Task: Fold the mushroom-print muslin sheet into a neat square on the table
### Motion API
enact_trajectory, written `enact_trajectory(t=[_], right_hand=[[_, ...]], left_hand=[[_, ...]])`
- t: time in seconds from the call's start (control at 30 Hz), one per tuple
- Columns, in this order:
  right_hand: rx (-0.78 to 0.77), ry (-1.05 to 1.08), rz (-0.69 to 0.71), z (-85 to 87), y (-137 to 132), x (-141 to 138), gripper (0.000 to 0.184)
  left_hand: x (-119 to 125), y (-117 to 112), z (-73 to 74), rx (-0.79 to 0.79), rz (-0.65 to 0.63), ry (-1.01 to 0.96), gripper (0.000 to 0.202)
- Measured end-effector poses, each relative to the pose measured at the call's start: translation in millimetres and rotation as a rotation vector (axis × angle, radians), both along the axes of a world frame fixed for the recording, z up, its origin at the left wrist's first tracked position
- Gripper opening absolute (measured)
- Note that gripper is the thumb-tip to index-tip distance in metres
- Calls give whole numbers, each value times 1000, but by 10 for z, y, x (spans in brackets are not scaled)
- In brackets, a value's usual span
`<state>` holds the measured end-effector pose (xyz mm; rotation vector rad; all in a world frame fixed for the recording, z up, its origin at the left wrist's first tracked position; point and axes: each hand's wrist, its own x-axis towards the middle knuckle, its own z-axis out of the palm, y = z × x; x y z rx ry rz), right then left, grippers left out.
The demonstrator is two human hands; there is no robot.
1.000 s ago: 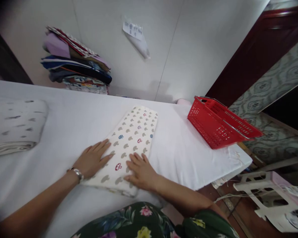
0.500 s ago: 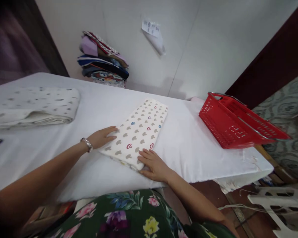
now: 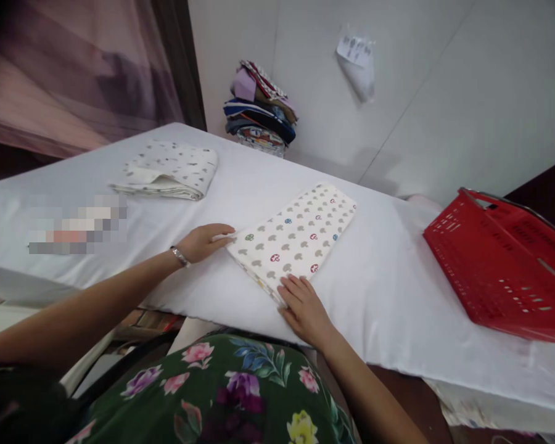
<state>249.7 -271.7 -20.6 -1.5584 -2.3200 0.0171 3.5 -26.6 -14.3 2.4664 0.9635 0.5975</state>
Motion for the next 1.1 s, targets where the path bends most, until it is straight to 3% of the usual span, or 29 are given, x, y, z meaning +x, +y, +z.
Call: enact_trajectory(t=[0.13, 0.27, 0.47, 0.63, 0.8, 0.93, 1.1], right_hand=[[78, 17, 2, 5, 21, -53, 39], [105, 20, 2, -17, 36, -83, 36], [107, 91, -12, -22, -26, -70, 41], [84, 149, -112, -22, -40, -124, 32], [77, 139, -165, -9, 25, -203, 24], [73, 114, -151, -5, 23, -213, 24], [64, 97, -94, -20, -7, -185, 27]], left_hand=[[-41, -53, -63, 16, -83, 25, 38], [5, 16, -63, -62, -61, 39, 32], [-76, 59, -28, -154, -32, -136, 31], [-210, -26, -28, -22, -157, -42, 31], [-147, -42, -20, 149, -205, 85, 33], [-102, -10, -33, 234, -204, 179, 32], [-144, -18, -58, 230, -194, 176, 34]])
